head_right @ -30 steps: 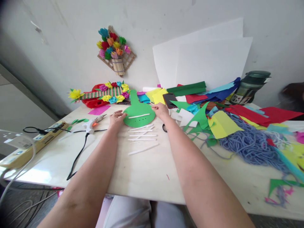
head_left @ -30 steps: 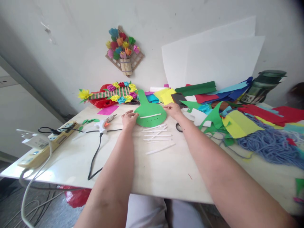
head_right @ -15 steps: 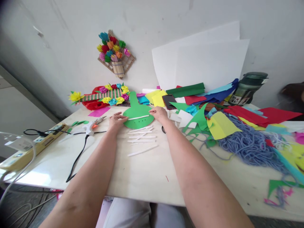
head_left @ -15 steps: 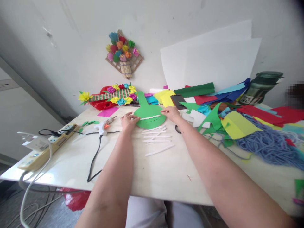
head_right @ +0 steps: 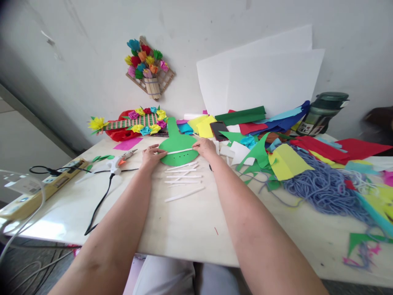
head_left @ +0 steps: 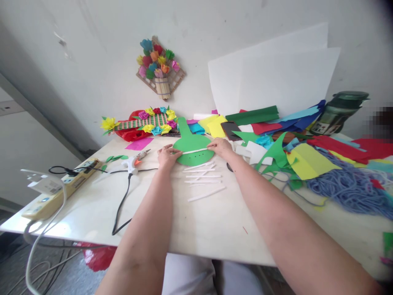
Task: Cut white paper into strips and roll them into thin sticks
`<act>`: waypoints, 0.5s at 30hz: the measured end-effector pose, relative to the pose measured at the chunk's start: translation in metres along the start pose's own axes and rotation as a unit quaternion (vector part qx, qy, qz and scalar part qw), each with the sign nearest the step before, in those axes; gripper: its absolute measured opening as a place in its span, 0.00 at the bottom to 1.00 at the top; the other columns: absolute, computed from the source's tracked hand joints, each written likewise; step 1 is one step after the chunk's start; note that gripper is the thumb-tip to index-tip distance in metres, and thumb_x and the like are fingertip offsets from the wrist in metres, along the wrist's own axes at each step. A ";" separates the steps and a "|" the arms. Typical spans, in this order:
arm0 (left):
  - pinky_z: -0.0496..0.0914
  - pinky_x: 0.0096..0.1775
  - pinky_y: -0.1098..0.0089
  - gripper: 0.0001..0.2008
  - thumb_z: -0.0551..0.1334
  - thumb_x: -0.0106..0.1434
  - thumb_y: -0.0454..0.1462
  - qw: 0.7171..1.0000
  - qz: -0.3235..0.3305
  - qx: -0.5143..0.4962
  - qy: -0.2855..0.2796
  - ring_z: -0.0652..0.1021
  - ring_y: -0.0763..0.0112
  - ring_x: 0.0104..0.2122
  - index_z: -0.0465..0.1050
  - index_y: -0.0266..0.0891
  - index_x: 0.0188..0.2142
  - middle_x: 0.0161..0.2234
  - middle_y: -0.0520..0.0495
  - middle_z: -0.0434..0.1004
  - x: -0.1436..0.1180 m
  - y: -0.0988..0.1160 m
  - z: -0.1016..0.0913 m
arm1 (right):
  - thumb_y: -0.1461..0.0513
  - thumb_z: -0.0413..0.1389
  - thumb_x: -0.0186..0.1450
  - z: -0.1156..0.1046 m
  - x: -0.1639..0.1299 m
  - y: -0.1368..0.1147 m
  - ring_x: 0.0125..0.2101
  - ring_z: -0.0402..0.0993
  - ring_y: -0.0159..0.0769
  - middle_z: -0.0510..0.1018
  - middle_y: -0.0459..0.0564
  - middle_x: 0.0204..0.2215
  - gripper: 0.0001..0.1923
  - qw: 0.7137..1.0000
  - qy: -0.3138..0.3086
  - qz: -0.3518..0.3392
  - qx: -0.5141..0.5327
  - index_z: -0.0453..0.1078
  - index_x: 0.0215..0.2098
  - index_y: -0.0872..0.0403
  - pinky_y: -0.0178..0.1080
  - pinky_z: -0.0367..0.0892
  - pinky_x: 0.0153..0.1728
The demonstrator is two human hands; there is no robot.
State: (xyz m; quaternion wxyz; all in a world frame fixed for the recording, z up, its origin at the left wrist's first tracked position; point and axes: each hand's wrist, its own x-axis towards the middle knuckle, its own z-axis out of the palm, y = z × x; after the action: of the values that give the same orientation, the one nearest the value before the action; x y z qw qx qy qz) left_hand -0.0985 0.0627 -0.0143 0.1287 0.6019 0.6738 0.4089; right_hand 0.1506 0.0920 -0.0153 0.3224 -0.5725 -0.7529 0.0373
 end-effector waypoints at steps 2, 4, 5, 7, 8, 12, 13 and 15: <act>0.60 0.54 0.61 0.08 0.68 0.47 0.44 1.000 -0.002 0.000 0.001 0.63 0.55 0.55 0.78 0.45 0.25 0.50 0.49 0.71 0.000 0.000 0.001 | 0.60 0.61 0.56 -0.002 -0.001 -0.003 0.33 0.73 0.34 0.80 0.45 0.33 0.06 1.000 -0.005 0.004 -0.008 0.80 0.32 0.46 0.34 0.63 0.31; 0.60 0.54 0.61 0.08 0.68 0.47 0.45 1.000 0.001 0.000 0.002 0.63 0.55 0.55 0.78 0.45 0.26 0.50 0.49 0.72 0.001 -0.001 0.001 | 0.60 0.61 0.56 -0.003 -0.001 -0.005 0.33 0.73 0.35 0.80 0.46 0.33 0.06 1.000 -0.009 0.010 -0.015 0.80 0.32 0.46 0.34 0.63 0.31; 0.60 0.54 0.61 0.08 0.68 0.47 0.45 1.000 0.004 -0.001 0.003 0.63 0.55 0.55 0.78 0.45 0.26 0.50 0.49 0.72 0.001 -0.001 0.002 | 0.60 0.60 0.56 -0.004 -0.002 -0.007 0.33 0.73 0.35 0.80 0.46 0.33 0.06 1.000 -0.008 0.011 -0.018 0.80 0.32 0.46 0.34 0.63 0.31; 0.60 0.54 0.60 0.08 0.68 0.47 0.44 1.000 0.008 -0.002 0.004 0.63 0.55 0.55 0.78 0.45 0.26 0.50 0.48 0.72 0.001 0.000 0.002 | 0.60 0.61 0.56 -0.004 -0.002 -0.009 0.33 0.73 0.36 0.80 0.46 0.34 0.06 1.000 -0.006 0.012 -0.021 0.80 0.31 0.46 0.35 0.63 0.32; 0.60 0.53 0.60 0.08 0.68 0.47 0.44 1.000 0.008 -0.001 0.005 0.64 0.56 0.55 0.78 0.44 0.26 0.50 0.48 0.72 0.001 0.000 0.002 | 0.60 0.61 0.56 -0.004 -0.001 -0.009 0.34 0.73 0.36 0.80 0.47 0.34 0.05 1.000 -0.006 0.014 -0.023 0.80 0.31 0.46 0.35 0.63 0.32; 0.60 0.53 0.61 0.09 0.67 0.47 0.44 1.000 0.000 0.003 0.002 0.64 0.56 0.55 0.77 0.44 0.26 0.50 0.48 0.72 0.000 0.001 0.002 | 0.60 0.61 0.57 -0.003 -0.001 -0.010 0.34 0.73 0.37 0.80 0.47 0.35 0.05 0.999 -0.010 0.018 -0.029 0.80 0.31 0.46 0.35 0.62 0.32; 0.60 0.53 0.61 0.09 0.67 0.47 0.44 1.000 0.001 0.002 0.003 0.64 0.56 0.55 0.77 0.44 0.26 0.50 0.49 0.72 0.000 0.001 0.002 | 0.60 0.61 0.57 -0.003 -0.001 -0.010 0.34 0.73 0.36 0.80 0.46 0.35 0.05 0.999 -0.009 0.017 -0.028 0.80 0.31 0.45 0.35 0.62 0.32; 0.59 0.54 0.61 0.09 0.67 0.47 0.45 1.000 0.004 -0.003 0.004 0.64 0.57 0.55 0.77 0.44 0.26 0.50 0.49 0.72 0.000 0.001 0.002 | 0.60 0.61 0.57 -0.003 -0.002 -0.010 0.34 0.73 0.36 0.80 0.46 0.35 0.05 1.000 -0.006 0.014 -0.026 0.80 0.31 0.45 0.35 0.62 0.31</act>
State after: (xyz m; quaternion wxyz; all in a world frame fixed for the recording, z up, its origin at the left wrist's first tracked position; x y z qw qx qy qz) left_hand -0.0967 0.0634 -0.0147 0.1261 0.6026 0.6705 0.4141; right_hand 0.1442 0.0858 -0.0092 0.3025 -0.5911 -0.7473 0.0256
